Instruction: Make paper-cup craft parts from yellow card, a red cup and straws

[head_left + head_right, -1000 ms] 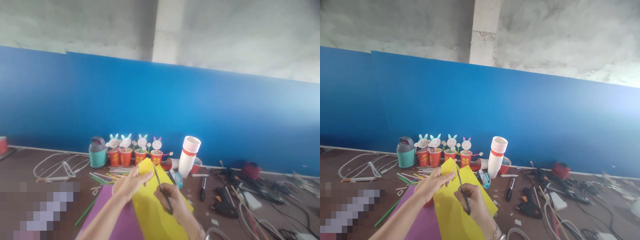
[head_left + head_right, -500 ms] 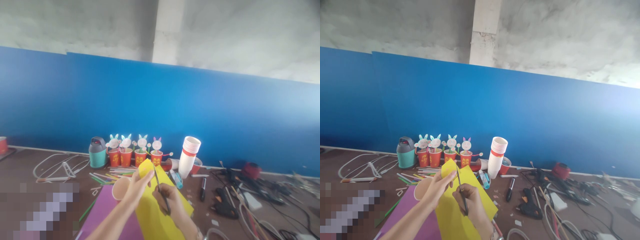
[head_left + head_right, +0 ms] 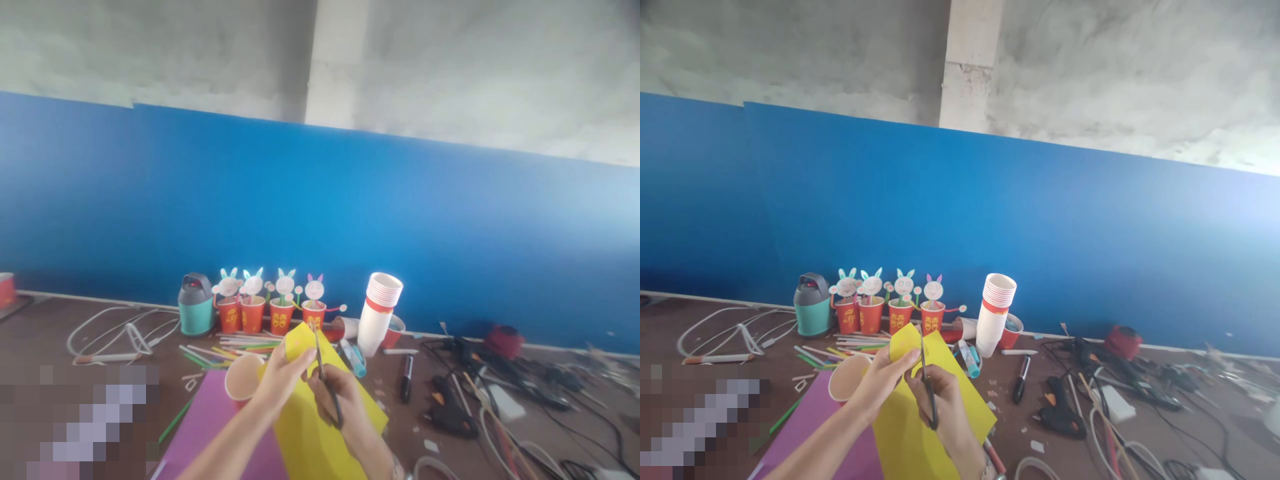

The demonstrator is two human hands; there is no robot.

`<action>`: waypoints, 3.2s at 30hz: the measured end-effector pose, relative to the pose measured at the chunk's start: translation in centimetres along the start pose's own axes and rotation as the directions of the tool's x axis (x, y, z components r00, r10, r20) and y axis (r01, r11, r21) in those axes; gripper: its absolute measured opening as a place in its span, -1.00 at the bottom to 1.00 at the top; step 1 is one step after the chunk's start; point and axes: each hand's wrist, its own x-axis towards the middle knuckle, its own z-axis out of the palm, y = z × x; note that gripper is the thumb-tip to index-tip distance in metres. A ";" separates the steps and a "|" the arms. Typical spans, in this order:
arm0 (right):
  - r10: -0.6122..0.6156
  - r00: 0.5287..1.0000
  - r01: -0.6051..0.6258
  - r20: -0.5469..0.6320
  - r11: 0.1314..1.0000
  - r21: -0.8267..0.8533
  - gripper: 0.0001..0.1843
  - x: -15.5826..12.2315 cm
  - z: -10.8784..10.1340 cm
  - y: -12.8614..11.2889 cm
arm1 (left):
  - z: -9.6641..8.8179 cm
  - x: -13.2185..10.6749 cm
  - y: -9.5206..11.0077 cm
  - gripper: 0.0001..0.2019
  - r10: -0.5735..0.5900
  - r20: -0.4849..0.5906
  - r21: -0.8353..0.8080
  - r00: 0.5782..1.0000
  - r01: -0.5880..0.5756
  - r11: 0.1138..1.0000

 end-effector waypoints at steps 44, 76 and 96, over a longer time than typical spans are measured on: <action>0.088 0.995 -0.080 0.054 0.988 -0.135 -0.51 0.1 -1.0 -0.4 | -2.6 -0.5 3.4 -0.70 -0.158 -0.041 0.434 0.987 0.160 0.887; 0.076 0.994 -0.069 0.073 0.994 -0.082 -0.54 0.0 -0.6 -0.5 | -1.9 -0.9 3.6 -0.61 -0.148 -0.005 0.406 0.989 0.137 0.903; 0.132 0.989 -0.125 0.068 0.988 -0.093 -0.49 -0.2 -0.7 -0.8 | -4.2 0.5 1.3 -0.46 -0.159 -0.039 0.571 0.987 0.152 0.807</action>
